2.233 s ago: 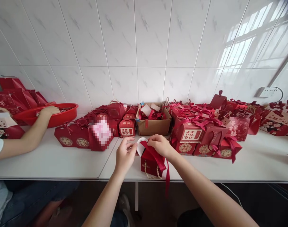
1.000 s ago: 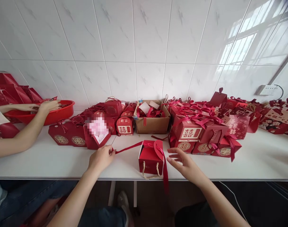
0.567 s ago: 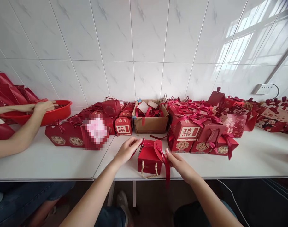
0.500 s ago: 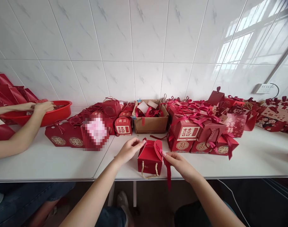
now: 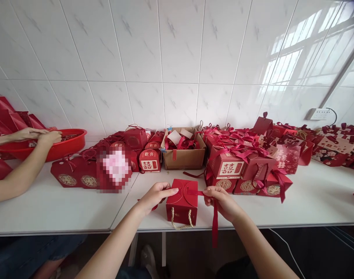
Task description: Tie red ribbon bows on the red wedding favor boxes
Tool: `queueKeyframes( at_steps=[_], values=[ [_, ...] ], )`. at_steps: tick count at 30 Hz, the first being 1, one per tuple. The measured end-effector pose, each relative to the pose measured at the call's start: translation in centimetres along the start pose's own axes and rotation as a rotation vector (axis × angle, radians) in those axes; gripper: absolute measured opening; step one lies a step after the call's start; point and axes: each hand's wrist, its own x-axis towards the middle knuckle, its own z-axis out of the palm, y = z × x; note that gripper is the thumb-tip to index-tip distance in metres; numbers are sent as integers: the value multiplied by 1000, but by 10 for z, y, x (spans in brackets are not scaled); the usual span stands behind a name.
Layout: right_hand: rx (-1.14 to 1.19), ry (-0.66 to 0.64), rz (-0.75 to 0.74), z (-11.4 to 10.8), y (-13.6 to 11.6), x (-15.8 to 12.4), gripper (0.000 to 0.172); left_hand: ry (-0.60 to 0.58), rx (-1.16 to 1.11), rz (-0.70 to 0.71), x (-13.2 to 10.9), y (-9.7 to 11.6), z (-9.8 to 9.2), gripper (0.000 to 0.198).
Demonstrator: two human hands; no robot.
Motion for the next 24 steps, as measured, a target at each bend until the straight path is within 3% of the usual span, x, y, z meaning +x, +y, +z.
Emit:
queueKeyframes(
  at_steps=[2,3,5,8,10,12,15,18,22,24],
  values=[
    [-84,-4,-6,0,2,-1,36,-61,28,11,0,-2,-1,33],
    [-144,9,-21,1,3,-1,36,-32,59,51,-2,-3,-1,33],
    [-261,101,-97,1,4,-4,33,158,127,173,-7,-5,-3,31],
    [-338,416,-287,5,10,-16,36,476,129,289,-23,-10,-5,30],
    [-304,602,-374,12,19,-29,33,537,93,281,-36,-18,-5,34],
    [-169,604,-345,23,30,-44,32,473,59,216,-46,-27,-2,40],
    [124,404,-151,44,47,-59,37,319,46,108,-54,-41,5,52],
    [344,363,-29,59,58,-59,43,217,90,53,-54,-47,9,61],
    [608,338,40,60,60,-47,42,108,82,-61,-45,-43,6,60],
    [699,337,19,56,58,-42,32,151,-8,-121,-37,-40,2,56]
  ],
)
